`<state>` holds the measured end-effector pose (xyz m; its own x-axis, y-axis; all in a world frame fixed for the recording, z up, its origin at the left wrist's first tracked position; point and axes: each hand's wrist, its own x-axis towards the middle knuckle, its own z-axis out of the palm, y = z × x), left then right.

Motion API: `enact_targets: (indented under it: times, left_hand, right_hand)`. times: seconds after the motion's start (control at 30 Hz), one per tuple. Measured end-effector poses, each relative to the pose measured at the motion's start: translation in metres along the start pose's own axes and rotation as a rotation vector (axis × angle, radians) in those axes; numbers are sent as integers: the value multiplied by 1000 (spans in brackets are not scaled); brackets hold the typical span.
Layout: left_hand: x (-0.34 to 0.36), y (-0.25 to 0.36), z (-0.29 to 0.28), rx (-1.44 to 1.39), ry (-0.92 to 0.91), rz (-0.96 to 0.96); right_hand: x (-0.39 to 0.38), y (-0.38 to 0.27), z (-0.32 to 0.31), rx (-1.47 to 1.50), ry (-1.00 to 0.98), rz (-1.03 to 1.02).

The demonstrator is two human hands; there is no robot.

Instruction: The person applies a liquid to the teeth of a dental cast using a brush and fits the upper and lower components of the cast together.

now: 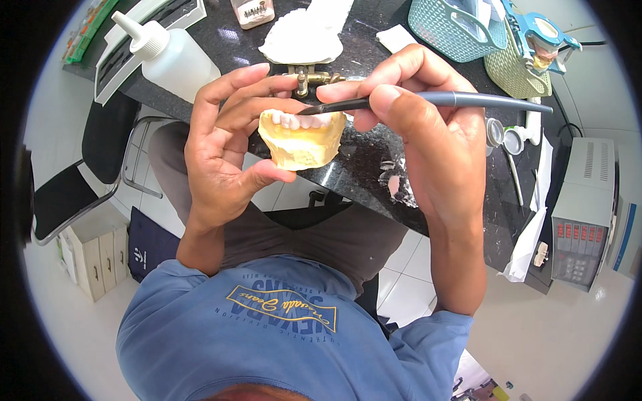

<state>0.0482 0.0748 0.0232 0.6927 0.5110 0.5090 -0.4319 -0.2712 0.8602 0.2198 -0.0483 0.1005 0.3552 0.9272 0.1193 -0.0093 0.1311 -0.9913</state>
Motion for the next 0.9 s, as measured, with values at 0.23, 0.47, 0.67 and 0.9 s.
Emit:
enact_targets:
  times: [0.23,0.47,0.67,0.9]
  left_hand:
    - [0,0,0,1,3,-1]
    - [0,0,0,-3,3,4]
    - [0,0,-1,9,1,-3]
    - [0,0,1,8,10,-8]
  right_hand:
    - [0,0,1,-11,8,-1]
    - [-1,1,-1,12,3,-6]
    - [0,1,0,-1,2,-12]
    - [-1,2,-1,1,-5,-20]
